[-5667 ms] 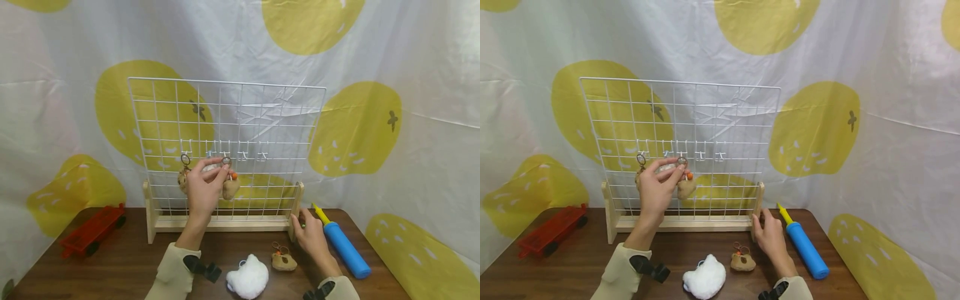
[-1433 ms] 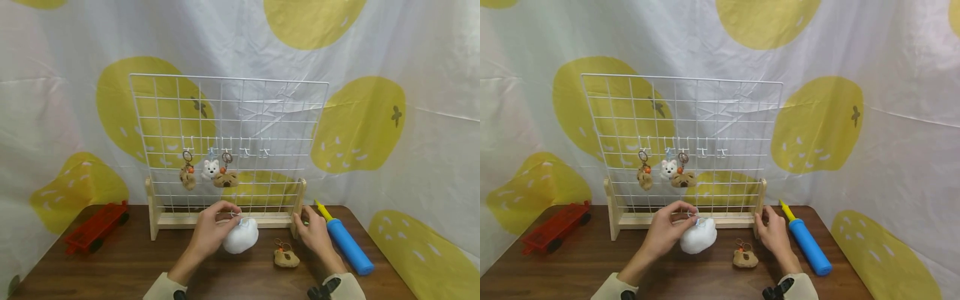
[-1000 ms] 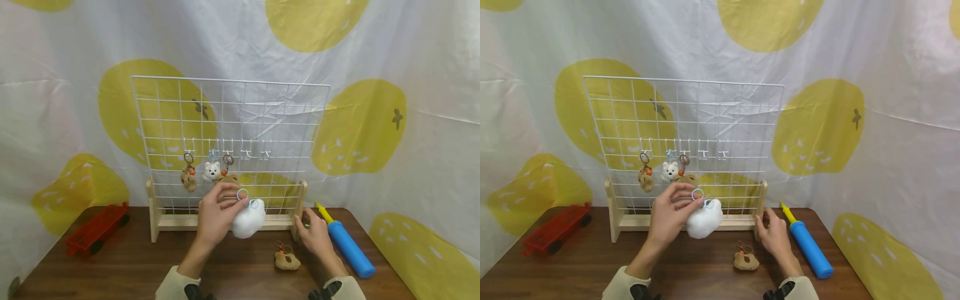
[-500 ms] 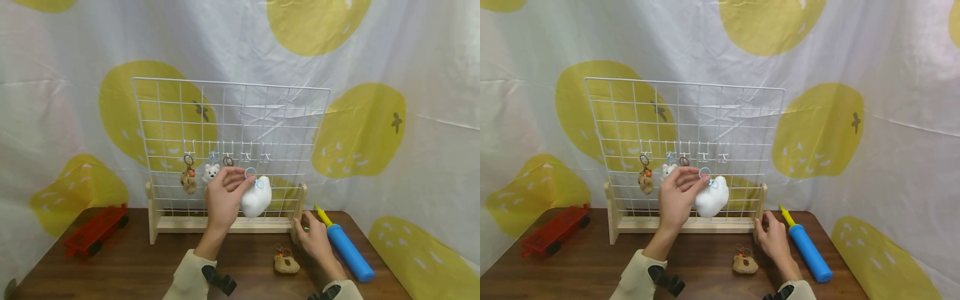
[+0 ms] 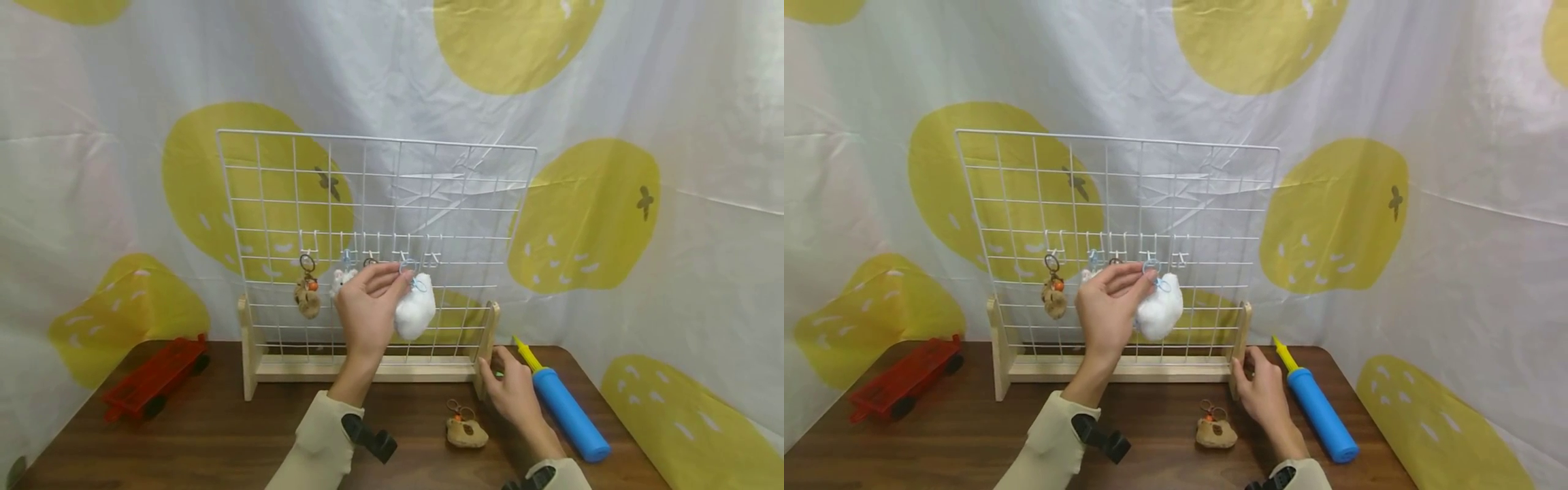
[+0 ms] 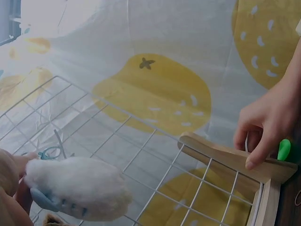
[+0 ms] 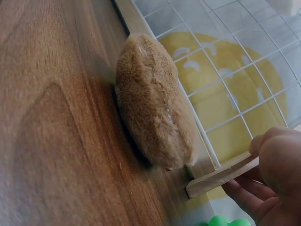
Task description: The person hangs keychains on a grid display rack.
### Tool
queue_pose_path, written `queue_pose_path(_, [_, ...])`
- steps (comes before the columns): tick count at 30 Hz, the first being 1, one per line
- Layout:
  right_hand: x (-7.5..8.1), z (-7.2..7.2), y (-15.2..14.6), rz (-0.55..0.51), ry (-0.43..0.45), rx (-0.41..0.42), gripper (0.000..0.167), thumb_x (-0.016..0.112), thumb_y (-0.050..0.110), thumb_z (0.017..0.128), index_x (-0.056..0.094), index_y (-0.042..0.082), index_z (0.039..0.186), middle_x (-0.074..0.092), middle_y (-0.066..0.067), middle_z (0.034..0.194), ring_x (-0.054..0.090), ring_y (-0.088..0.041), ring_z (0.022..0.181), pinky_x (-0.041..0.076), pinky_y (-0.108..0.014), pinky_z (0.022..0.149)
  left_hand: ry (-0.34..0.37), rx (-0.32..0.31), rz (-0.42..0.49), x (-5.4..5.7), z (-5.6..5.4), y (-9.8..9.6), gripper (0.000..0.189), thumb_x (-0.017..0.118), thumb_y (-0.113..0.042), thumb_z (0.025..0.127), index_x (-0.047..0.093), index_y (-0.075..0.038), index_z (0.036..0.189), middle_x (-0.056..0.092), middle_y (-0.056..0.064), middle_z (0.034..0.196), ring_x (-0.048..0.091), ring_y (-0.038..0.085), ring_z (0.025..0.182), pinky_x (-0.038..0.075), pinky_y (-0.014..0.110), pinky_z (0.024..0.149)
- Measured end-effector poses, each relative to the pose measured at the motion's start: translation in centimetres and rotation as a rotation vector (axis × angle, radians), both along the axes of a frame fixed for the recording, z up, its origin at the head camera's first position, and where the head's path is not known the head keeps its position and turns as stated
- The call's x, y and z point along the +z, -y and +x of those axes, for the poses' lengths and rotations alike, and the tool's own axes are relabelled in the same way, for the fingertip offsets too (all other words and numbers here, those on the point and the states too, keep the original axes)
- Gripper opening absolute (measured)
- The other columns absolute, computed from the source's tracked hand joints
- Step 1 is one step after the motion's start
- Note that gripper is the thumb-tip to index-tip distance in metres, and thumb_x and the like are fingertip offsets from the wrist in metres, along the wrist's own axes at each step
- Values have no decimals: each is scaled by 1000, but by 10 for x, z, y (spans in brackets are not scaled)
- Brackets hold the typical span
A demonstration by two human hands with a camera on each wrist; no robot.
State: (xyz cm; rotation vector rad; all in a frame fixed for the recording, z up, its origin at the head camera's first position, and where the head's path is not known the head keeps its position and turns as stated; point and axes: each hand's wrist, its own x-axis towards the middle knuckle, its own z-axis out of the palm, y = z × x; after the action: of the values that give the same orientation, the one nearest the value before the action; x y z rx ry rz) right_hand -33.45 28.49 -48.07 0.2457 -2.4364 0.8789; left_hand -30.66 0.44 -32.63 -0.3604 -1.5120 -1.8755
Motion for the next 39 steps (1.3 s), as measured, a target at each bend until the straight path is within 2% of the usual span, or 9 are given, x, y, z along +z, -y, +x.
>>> queue_pose_path(12, [-3, 1, 2, 5, -6, -3, 20, 74, 14, 103, 71, 2, 119, 82, -21, 109, 80, -40, 104, 65, -58, 87, 21, 66, -51, -4, 0, 9, 21, 89, -5, 89, 82, 2, 107, 83, 20, 104, 84, 30, 97, 66, 24, 83])
queue_pose_path(16, [-4, 2, 3, 5, -5, 0, 19, 74, 14, 103, 71, 2, 118, 82, -21, 109, 80, -40, 104, 65, -58, 87, -19, 75, -84, -9, 5, 14, 22, 87, -5, 91, 81, 1, 112, 83, 17, 108, 83, 27, 100, 65, 24, 87])
queue_pose_path(20, [-3, 2, 5, 6, -3, 4, 20, 74, 14, 103, 71, 2, 119, 82, -21, 109, 80, -39, 104, 65, -57, 87, -82, 82, -76, -16, 15, 24, 22, 86, -5, 92, 81, -3, 113, 84, 13, 110, 83, 25, 101, 66, 27, 89])
queue_pose_path(24, [-1, 3, 4, 8, 3, 7, 21, 74, 15, 104, 71, 2, 121, 82, -21, 110, 80, -39, 105, 65, -57, 87, -95, 82, -69, -28, 25, 30, 20, 88, -9, 91, 83, -8, 110, 84, 9, 107, 83, 23, 98, 67, 29, 86])
queue_pose_path(27, [1, 3, 1, 6, -1, -2, 22, 73, 15, 104, 71, 2, 121, 82, -22, 111, 80, -40, 105, 65, -58, 87, -101, 47, -104, -40, 28, 28, 16, 88, -10, 91, 84, -10, 106, 85, 7, 105, 83, 23, 97, 67, 29, 82])
queue_pose_path(33, [1, 1, -3, 12, -11, -9, 21, 73, 16, 105, 70, 1, 120, 81, -23, 111, 80, -41, 105, 64, -59, 87, -116, -24, -179, -61, 24, 16, 10, 87, -4, 91, 84, -9, 99, 85, 8, 99, 84, 25, 91, 68, 28, 74])
queue_pose_path(39, [-1, -1, 0, 6, -8, 4, 22, 73, 16, 104, 70, 1, 120, 82, -23, 111, 80, -41, 105, 65, -59, 87, -92, -98, -244, -84, 24, -5, 9, 86, -4, 92, 84, -8, 99, 85, 7, 99, 84, 23, 89, 68, 28, 76])
